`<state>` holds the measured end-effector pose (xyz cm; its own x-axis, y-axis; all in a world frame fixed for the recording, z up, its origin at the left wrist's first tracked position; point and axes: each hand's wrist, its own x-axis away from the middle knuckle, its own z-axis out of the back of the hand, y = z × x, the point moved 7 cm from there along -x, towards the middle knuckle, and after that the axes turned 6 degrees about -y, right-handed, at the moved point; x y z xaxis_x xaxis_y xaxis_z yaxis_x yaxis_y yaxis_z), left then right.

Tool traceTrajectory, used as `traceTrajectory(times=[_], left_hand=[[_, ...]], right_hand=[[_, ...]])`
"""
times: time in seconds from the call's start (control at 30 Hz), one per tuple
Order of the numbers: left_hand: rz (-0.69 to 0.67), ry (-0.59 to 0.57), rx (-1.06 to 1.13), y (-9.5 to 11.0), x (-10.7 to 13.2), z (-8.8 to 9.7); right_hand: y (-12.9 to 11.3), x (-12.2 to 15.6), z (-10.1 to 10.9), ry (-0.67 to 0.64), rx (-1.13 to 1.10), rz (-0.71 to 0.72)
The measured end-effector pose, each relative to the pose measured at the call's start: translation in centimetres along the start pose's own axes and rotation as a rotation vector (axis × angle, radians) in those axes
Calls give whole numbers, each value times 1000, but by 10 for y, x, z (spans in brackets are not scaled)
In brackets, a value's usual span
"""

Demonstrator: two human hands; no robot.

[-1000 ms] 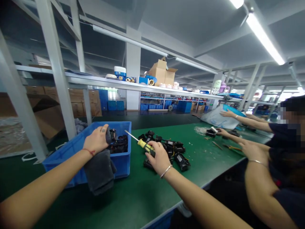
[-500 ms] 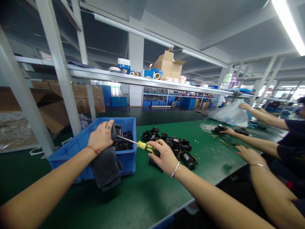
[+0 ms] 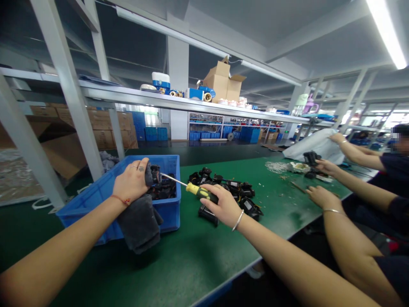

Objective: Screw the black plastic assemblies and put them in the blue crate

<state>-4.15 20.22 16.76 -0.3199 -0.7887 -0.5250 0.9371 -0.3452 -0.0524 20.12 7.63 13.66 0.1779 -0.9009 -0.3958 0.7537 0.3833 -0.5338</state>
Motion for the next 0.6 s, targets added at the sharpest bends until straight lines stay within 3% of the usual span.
traceTrajectory(times=[0.13, 0.27, 0.47, 0.6], left_hand=[[-45, 49, -19, 2, 1, 1], [-36, 57, -7, 0, 2, 1], [-67, 65, -45, 4, 2, 4], [-92, 95, -49, 5, 3, 4]], right_hand=[[-1, -11, 4, -8, -69, -56], [2, -2, 2, -97, 30, -32], [8, 0, 19, 44, -44, -102], [2, -8, 13, -29, -56, -69]])
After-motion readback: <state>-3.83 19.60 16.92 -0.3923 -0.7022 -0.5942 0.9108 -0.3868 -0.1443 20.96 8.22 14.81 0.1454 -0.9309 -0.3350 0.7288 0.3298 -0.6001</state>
